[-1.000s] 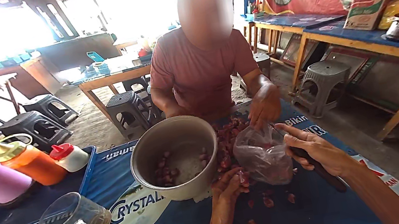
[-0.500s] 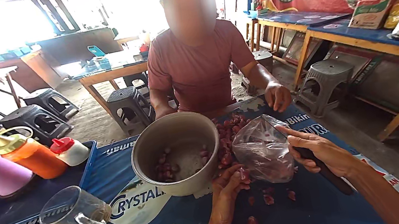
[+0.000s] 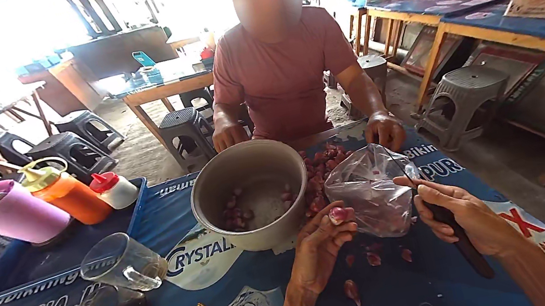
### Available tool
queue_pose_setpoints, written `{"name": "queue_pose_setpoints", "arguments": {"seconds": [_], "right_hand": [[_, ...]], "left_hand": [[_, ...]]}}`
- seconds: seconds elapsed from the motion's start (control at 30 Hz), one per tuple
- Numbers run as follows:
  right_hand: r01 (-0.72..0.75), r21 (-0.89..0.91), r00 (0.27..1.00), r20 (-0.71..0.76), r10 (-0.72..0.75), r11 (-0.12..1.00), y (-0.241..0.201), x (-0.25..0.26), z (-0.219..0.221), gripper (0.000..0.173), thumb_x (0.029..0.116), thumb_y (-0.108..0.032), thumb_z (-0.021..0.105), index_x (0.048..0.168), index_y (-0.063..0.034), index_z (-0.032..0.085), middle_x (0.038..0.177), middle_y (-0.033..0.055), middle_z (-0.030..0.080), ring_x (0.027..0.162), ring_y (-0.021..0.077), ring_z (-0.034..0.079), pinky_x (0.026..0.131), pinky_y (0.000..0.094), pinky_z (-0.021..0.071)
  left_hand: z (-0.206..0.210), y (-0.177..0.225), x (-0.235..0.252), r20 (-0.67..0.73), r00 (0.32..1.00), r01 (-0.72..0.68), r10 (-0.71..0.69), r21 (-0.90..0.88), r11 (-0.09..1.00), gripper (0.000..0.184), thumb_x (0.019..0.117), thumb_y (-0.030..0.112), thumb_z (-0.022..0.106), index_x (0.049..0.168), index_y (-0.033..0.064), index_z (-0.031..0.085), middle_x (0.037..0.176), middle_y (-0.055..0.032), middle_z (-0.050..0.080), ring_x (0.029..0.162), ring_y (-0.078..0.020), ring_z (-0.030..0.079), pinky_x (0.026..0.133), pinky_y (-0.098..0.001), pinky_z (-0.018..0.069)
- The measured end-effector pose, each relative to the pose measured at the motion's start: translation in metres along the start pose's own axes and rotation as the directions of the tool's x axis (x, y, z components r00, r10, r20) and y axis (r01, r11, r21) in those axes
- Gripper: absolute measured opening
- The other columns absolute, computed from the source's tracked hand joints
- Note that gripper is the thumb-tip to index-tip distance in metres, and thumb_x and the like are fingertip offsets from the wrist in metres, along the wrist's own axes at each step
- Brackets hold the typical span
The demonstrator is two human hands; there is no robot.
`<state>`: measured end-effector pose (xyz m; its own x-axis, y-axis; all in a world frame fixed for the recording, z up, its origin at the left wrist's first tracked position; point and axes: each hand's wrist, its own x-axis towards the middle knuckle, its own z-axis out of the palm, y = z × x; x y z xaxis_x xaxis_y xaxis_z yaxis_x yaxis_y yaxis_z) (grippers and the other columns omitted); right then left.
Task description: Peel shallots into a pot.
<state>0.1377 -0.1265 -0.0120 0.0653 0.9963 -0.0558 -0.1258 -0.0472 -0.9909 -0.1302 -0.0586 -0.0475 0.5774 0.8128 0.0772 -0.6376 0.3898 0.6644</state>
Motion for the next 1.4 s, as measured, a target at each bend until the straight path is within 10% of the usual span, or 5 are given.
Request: {"name": "queue_pose_setpoints", "arguments": {"seconds": [0.33,0.77,0.97,1.17,1.4], "right_hand": [[0.14,-0.13,0.982,0.147,-0.121,0.982,0.003,-0.024,0.045,0.054,0.1054,-0.02,0.043,0.158,-0.0122,0.037,0.071,-0.0051,0.055,0.045,0.004,0.045,0.038,0.0191,0.0398],[0.458,-0.497,0.888,0.282,-0.362,0.737,0.038,-0.013,0.065,0.047,0.1077,-0.024,0.048,0.155,-0.0196,0.048,0.137,-0.0018,0.064,0.071,-0.0059,0.057,0.064,0.0121,0.0493],[0.527,-0.614,0.832,0.23,-0.505,0.587,0.048,-0.008,0.066,0.042,0.1062,-0.022,0.046,0.146,-0.0161,0.059,0.098,0.0017,0.073,0.07,-0.0025,0.057,0.068,0.0132,0.049],[0.141,-0.111,0.962,0.249,-0.11,0.984,0.026,-0.014,0.066,0.05,0.1059,-0.016,0.042,0.156,-0.0129,0.043,0.071,-0.0065,0.056,0.044,0.0017,0.044,0.037,0.0168,0.0382],[0.317,-0.35,0.934,0.274,-0.228,0.881,0.039,-0.01,0.065,0.053,0.107,-0.02,0.047,0.158,-0.0114,0.038,0.118,0.0003,0.067,0.059,-0.004,0.049,0.05,0.0131,0.0442]], "left_hand": [[0.01,-0.003,0.001,-0.104,0.988,-0.094,0.111,0.156,0.983,0.03,0.1004,-0.002,0.051,0.129,-0.0082,0.059,0.12,-0.0179,0.07,0.106,-0.0243,0.072,0.099,-0.0369,0.057],[0.015,-0.01,-0.001,-0.189,0.98,-0.029,0.069,0.205,0.978,0.024,0.1024,0.002,0.045,0.112,-0.0056,0.066,0.099,-0.0123,0.074,0.088,-0.0172,0.073,0.085,-0.0314,0.0606],[0.015,-0.013,-0.002,-0.207,0.975,-0.03,0.077,0.224,0.974,0.02,0.1008,-0.001,0.049,0.108,-0.0056,0.068,0.09,-0.0095,0.074,0.082,-0.0158,0.073,0.083,-0.0303,0.0606],[0.018,-0.013,-0.002,-0.209,0.977,-0.002,0.036,0.164,0.986,0.024,0.1022,0.0,0.046,0.115,-0.0062,0.066,0.095,-0.0099,0.074,0.084,-0.0148,0.073,0.083,-0.0289,0.0603],[0.017,-0.013,-0.001,-0.262,0.965,0.022,0.016,0.141,0.99,0.022,0.1028,0.001,0.045,0.103,-0.0026,0.067,0.089,-0.0084,0.074,0.08,-0.0139,0.072,0.08,-0.0277,0.06]]}}
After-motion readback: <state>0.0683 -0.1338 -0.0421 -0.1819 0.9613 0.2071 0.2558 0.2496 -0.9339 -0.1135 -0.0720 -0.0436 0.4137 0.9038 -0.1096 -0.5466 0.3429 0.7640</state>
